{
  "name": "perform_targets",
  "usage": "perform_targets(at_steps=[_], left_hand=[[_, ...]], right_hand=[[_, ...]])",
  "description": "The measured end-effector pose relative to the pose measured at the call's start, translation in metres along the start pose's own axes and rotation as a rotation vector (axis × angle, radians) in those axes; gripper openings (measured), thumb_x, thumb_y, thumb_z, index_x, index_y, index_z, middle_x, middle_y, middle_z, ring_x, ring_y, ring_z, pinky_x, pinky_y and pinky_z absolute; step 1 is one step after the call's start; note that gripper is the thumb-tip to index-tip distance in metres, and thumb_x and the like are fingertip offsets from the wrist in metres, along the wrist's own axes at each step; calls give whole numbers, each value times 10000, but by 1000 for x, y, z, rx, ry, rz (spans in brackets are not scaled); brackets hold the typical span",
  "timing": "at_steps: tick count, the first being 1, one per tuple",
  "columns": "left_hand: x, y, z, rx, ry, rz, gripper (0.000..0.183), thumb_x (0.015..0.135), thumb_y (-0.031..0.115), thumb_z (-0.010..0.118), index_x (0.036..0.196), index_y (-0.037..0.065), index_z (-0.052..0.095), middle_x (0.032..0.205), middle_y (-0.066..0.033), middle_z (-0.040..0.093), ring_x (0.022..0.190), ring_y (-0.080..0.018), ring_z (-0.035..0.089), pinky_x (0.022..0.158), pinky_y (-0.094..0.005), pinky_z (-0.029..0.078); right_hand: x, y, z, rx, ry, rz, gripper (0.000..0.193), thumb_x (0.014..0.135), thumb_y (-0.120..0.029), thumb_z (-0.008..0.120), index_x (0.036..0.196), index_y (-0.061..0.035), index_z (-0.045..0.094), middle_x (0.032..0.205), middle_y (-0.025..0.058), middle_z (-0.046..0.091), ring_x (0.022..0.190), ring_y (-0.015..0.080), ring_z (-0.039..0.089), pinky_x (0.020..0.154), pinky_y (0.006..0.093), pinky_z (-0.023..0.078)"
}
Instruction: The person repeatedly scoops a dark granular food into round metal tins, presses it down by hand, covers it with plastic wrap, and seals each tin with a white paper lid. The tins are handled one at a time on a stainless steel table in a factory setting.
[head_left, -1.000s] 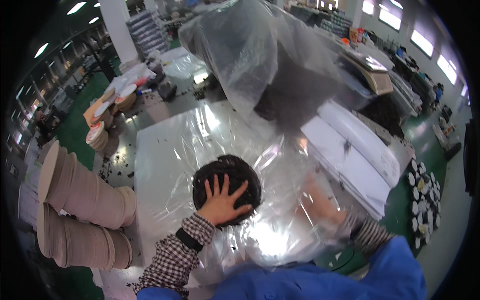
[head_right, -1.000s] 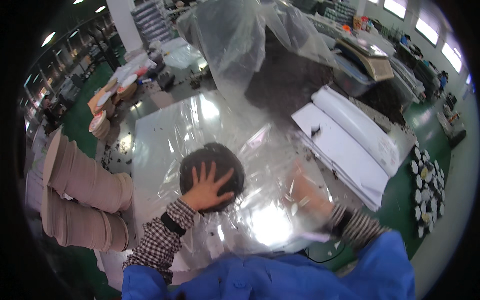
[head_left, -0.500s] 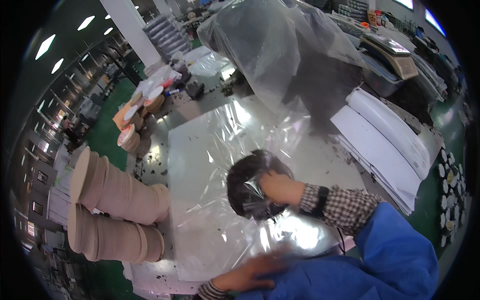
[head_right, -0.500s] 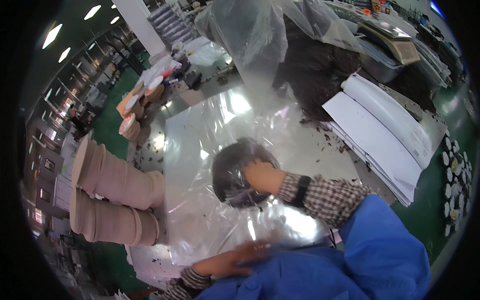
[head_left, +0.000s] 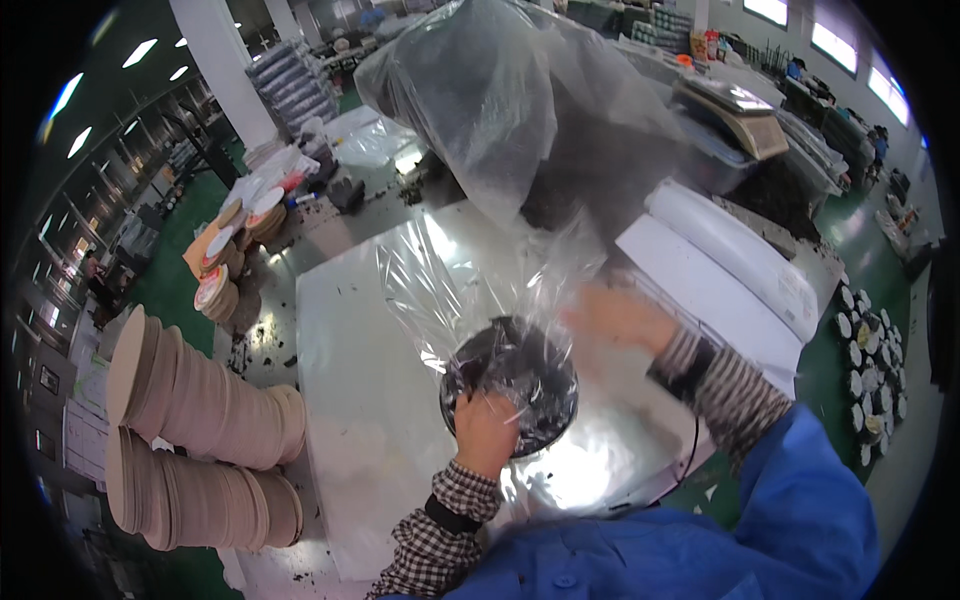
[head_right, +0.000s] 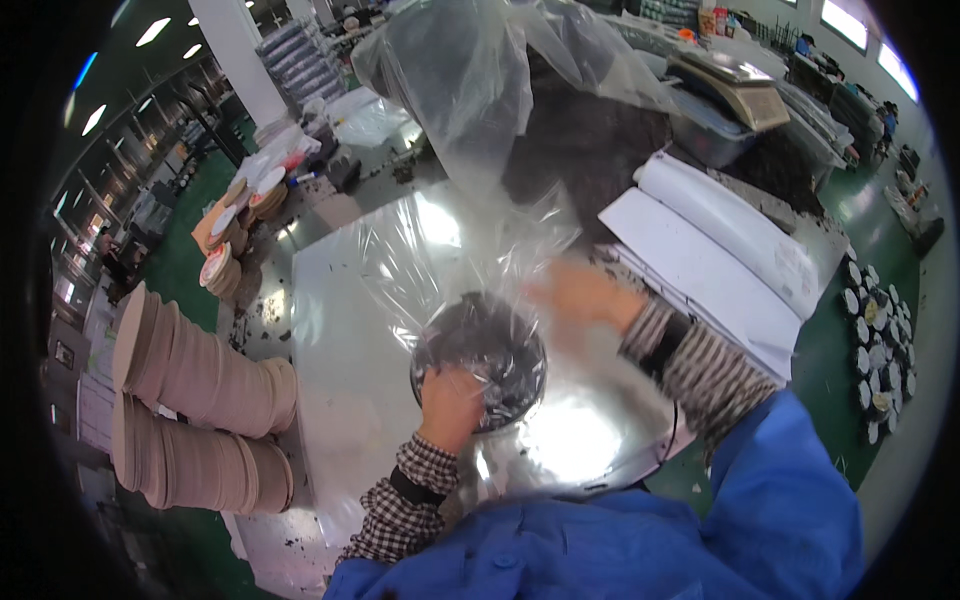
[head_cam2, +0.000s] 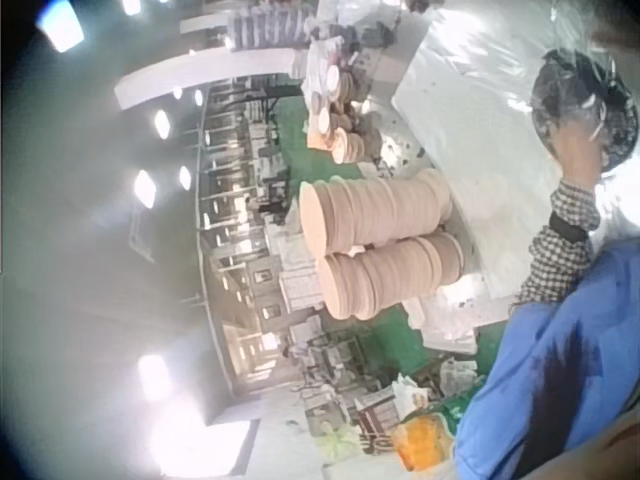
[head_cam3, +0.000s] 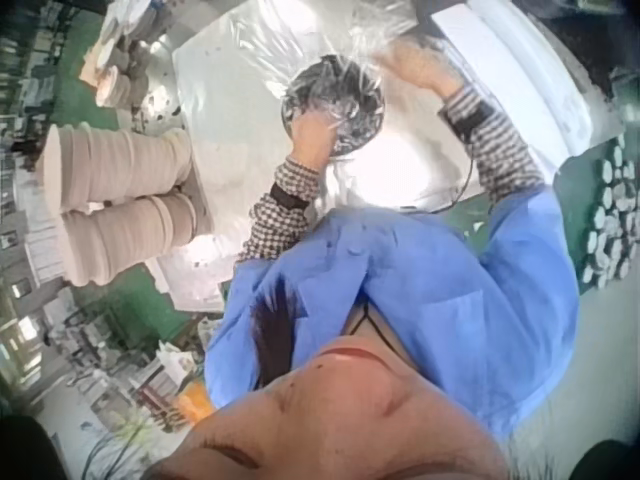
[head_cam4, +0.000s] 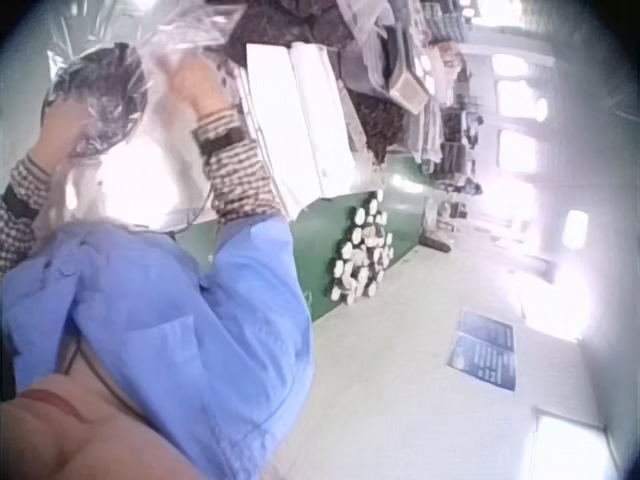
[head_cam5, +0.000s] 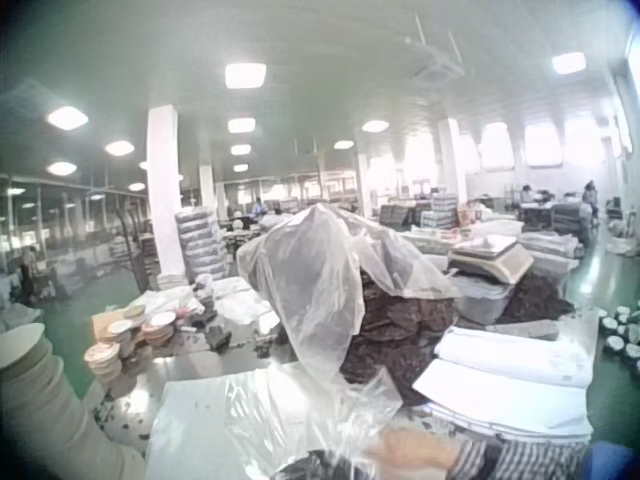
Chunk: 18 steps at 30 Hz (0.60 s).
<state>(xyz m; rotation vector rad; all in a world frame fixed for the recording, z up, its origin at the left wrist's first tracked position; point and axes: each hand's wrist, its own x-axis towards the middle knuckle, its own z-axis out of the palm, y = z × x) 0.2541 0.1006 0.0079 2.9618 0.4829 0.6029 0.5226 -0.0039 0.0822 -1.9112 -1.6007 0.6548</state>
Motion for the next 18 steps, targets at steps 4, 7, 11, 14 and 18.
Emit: perform_targets(at_steps=[4,7,11,14,18], left_hand=[[-18,-21,0,-337,70,-25,100,783,136,661,725,55,673,786,-110,659,862,-303,640,815,-464,453],[0,-74,-84,-1034,-574,-88,312,842,168,699,1098,-5,661,973,-148,694,1002,-267,661,851,-432,510],[-7,-115,-21,-1079,-53,-550,445,844,38,707,1264,-34,580,1123,-131,684,1127,-259,620,942,-360,513],[8,-71,-17,-1159,118,-415,339,847,-6,686,1184,-15,643,1142,-113,683,1129,-256,620,966,-365,503],[23,-55,-27,-655,-133,189,222,919,34,577,1118,24,678,1111,-104,690,1037,-248,644,929,-384,505]], right_hand=[[3,-84,112,-189,248,-545,565,948,-438,564,1236,48,569,1386,261,474,1230,363,498,1083,419,374],[-6,-60,124,-292,49,-435,577,929,-458,572,1197,52,588,1419,251,454,1295,375,460,1136,425,322],[0,-56,134,-397,-62,-357,553,912,-462,608,1116,52,610,1279,227,539,1277,386,472,1113,412,358],[3,-65,107,175,-70,-106,685,879,-448,673,1310,22,422,1315,177,477,1287,371,470,1068,457,411],[-7,-47,84,1062,144,19,1111,765,-223,837,1531,-90,42,1474,138,316,1320,282,449,1118,488,361]])
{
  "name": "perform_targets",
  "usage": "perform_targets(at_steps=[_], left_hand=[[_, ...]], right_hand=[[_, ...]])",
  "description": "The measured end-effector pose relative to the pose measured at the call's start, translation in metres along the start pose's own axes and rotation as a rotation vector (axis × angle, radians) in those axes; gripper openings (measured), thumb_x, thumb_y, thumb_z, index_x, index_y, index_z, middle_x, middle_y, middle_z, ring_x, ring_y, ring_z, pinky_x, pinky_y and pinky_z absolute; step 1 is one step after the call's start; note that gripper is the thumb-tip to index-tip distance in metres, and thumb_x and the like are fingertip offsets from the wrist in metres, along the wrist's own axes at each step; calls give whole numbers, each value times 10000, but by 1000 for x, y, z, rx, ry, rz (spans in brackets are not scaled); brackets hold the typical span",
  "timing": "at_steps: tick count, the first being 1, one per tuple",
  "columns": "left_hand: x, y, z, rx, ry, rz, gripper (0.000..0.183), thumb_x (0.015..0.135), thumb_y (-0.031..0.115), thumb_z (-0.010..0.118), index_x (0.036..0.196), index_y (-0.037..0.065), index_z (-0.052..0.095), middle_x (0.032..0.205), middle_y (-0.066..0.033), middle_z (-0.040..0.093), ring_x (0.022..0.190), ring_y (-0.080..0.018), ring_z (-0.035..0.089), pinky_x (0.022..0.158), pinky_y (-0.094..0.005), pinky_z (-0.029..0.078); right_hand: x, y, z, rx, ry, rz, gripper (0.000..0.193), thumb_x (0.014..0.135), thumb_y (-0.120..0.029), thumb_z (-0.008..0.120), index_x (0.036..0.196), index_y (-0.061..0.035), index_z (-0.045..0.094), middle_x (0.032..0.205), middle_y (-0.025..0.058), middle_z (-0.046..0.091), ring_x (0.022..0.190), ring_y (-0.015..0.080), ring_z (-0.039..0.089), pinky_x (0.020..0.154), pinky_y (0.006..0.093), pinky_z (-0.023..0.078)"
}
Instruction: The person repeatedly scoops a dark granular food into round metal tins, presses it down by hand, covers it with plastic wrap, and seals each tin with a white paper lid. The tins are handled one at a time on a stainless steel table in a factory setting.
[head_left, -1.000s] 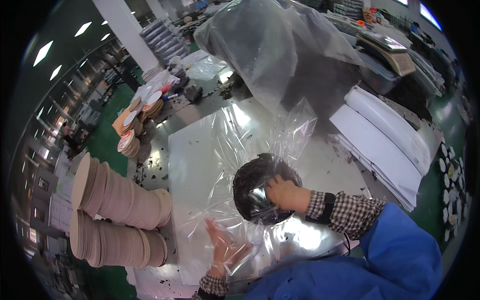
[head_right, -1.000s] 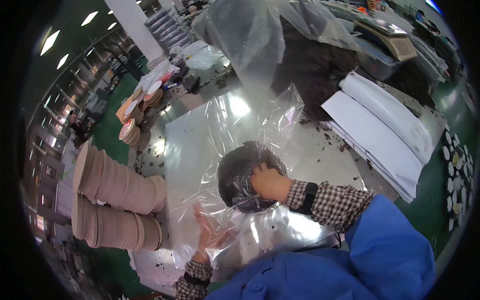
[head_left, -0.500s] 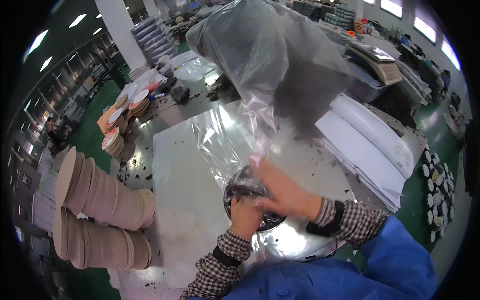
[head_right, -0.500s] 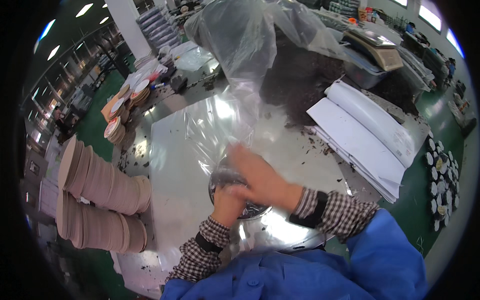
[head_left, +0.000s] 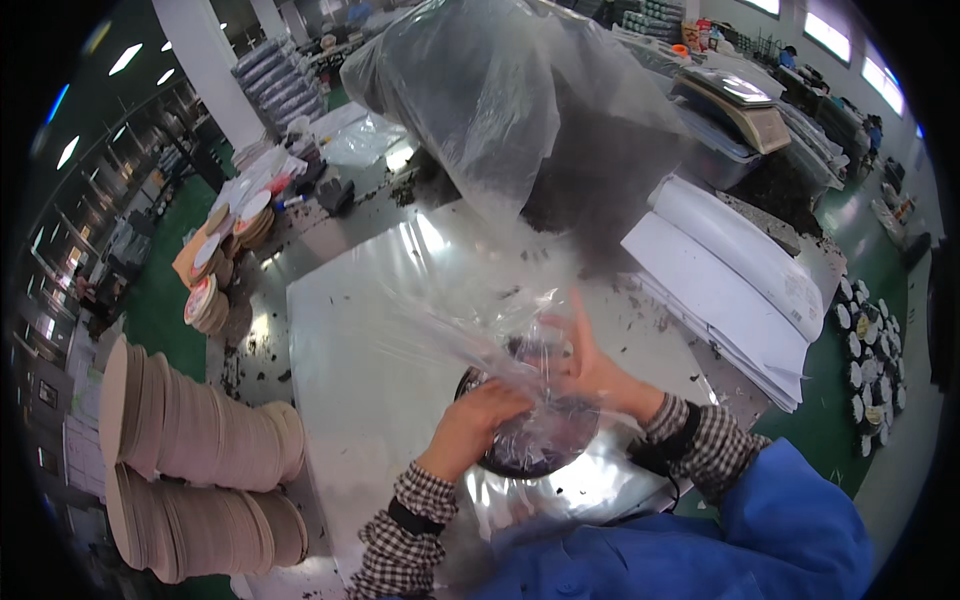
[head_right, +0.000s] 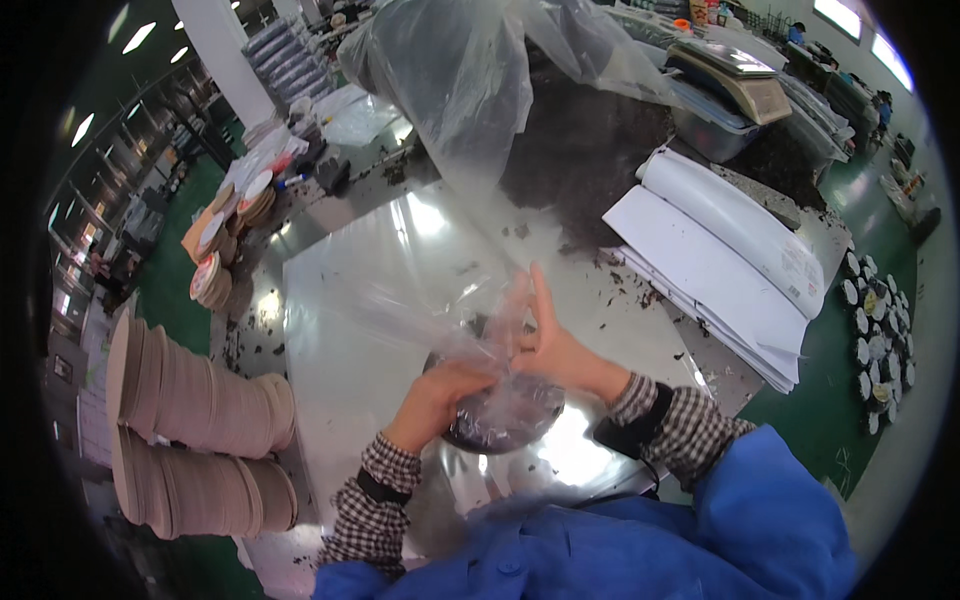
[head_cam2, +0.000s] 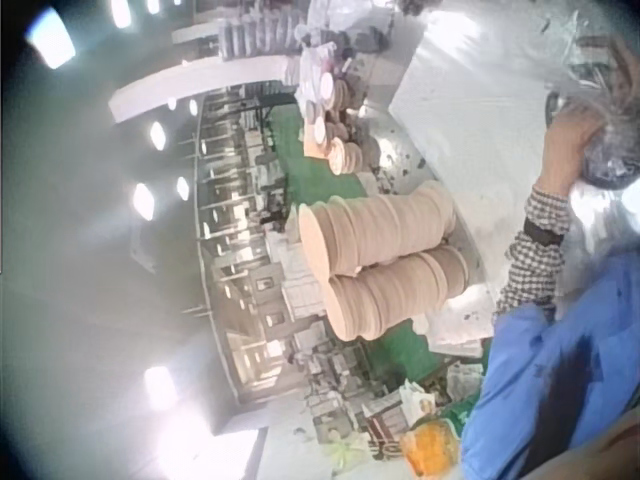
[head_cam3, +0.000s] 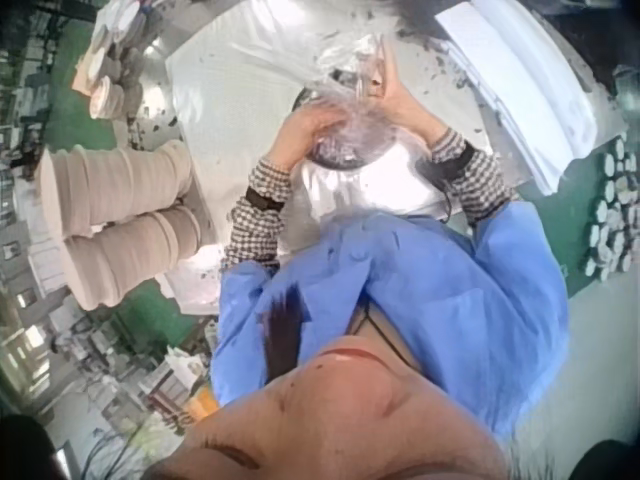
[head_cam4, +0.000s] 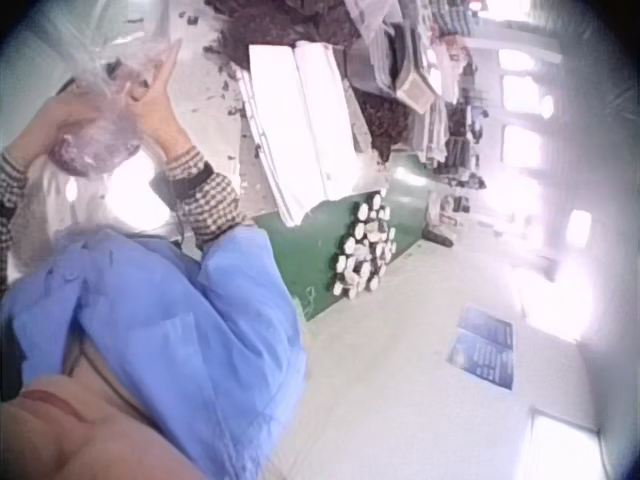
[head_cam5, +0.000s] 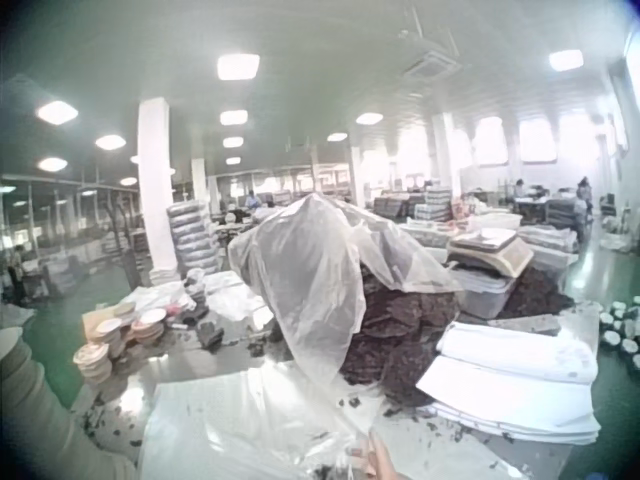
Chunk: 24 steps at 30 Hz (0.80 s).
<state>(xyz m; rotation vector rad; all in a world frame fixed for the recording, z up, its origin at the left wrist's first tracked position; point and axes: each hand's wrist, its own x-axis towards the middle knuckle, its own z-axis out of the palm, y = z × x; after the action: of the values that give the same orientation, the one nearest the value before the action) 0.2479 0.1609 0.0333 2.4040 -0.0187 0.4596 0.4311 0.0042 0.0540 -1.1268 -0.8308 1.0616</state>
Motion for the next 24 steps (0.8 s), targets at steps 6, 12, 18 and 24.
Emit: perform_targets(at_steps=[6,12,18,24], left_hand=[[-43,-49,19,-1064,63,-555,378,955,218,606,1270,11,589,1224,-134,621,1184,-233,568,937,-366,506],[-20,68,12,-55,62,-154,686,750,161,789,1307,-38,442,1515,-270,307,1445,-375,275,1161,-430,296],[27,55,21,-209,21,-819,421,820,94,678,1173,-18,477,1327,-296,461,1314,-437,423,1033,-475,412],[16,52,35,304,179,-236,633,739,65,710,1322,-3,473,1384,-282,404,1215,-473,437,1047,-528,372]], right_hand=[[1,4,5,-979,-380,-242,269,804,-137,714,1038,-22,651,1131,154,569,1122,278,546,972,402,460],[3,38,5,-1399,-117,-392,233,843,-146,690,989,13,602,997,183,570,991,338,567,863,403,495],[14,-75,-22,-799,-569,-126,502,848,-128,665,1307,29,536,1324,212,555,1283,350,499,1078,409,424],[2,21,-2,-1213,-305,-590,431,880,-133,615,1291,-8,576,1293,182,591,1190,333,563,1039,418,448]])
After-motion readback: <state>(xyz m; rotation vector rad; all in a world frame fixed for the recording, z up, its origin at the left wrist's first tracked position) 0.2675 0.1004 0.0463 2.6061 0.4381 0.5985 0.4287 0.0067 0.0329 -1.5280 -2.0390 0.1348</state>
